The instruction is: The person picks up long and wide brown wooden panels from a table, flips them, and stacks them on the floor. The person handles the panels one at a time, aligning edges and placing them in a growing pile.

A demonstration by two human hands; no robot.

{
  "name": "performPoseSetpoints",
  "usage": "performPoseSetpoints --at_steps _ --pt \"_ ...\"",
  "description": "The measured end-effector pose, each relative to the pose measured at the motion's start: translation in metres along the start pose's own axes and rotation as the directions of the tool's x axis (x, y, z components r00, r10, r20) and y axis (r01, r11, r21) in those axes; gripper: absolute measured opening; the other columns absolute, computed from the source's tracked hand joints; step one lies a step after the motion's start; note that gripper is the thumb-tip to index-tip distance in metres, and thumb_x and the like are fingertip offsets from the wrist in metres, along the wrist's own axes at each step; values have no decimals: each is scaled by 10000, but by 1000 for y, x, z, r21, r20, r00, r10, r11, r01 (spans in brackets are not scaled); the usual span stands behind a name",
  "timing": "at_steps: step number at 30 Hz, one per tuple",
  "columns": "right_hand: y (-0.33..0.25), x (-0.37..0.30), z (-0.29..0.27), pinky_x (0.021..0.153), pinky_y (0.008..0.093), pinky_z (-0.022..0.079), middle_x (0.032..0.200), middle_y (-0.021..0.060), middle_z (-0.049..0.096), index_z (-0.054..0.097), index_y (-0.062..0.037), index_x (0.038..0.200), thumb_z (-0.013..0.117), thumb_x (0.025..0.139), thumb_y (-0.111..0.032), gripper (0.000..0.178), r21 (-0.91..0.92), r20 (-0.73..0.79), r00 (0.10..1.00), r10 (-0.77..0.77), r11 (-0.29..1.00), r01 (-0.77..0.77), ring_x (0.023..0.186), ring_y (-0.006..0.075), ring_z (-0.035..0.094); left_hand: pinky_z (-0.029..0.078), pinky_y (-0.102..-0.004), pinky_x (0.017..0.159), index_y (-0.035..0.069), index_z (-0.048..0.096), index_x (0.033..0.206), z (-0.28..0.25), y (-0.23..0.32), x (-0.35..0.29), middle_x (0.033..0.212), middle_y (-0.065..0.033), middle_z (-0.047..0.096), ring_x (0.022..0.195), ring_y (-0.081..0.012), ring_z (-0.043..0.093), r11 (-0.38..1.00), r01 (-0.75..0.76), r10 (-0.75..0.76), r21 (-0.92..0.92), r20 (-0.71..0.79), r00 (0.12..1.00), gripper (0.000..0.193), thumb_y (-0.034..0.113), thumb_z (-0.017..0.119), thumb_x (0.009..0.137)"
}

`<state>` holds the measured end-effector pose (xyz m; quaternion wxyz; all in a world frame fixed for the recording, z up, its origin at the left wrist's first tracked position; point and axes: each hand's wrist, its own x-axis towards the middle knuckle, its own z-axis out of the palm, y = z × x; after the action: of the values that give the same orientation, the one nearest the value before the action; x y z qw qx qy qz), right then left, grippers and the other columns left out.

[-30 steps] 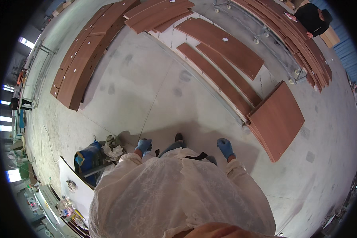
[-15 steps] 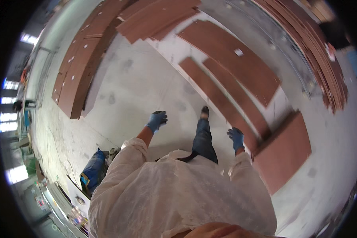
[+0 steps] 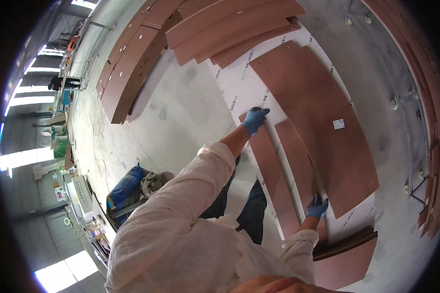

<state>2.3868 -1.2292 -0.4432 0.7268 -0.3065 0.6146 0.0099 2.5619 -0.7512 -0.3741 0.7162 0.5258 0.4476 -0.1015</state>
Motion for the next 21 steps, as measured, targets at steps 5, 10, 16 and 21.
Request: performPoseSetpoints --at_steps 5,10,16,21 --pt "-5 30 -18 889 348 575 1089 132 729 665 -57 1186 633 945 -539 540 23 87 996 -23 1000 21 1041 260 678 567 -385 830 120 646 1164 42 6 62 1078 -33 662 951 -209 642 972 22 -31 -232 -34 999 338 305 764 908" --pt "-21 22 -11 844 313 586 1085 117 735 646 -25 1180 636 989 -419 438 60 183 982 52 996 -64 947 235 695 564 -402 895 145 665 1130 64 -9 93 1055 -45 696 980 -241 660 927 114 -125 -359 -7 992 284 298 762 911" --pt "-28 27 4 780 333 607 1007 105 735 674 -75 1130 704 951 -382 357 232 276 958 75 962 -142 921 218 691 565 -376 700 198 634 1102 67 -7 110 1003 -35 661 859 -221 657 959 145 -145 -245 16 989 289 269 802 877" --pt "-33 28 14 803 374 603 1025 88 737 690 -100 1143 768 897 -344 356 350 358 931 72 914 -205 910 248 682 617 -376 849 165 685 1123 74 10 95 1097 -43 725 1001 -223 703 947 182 -146 -265 151 978 262 159 795 886"
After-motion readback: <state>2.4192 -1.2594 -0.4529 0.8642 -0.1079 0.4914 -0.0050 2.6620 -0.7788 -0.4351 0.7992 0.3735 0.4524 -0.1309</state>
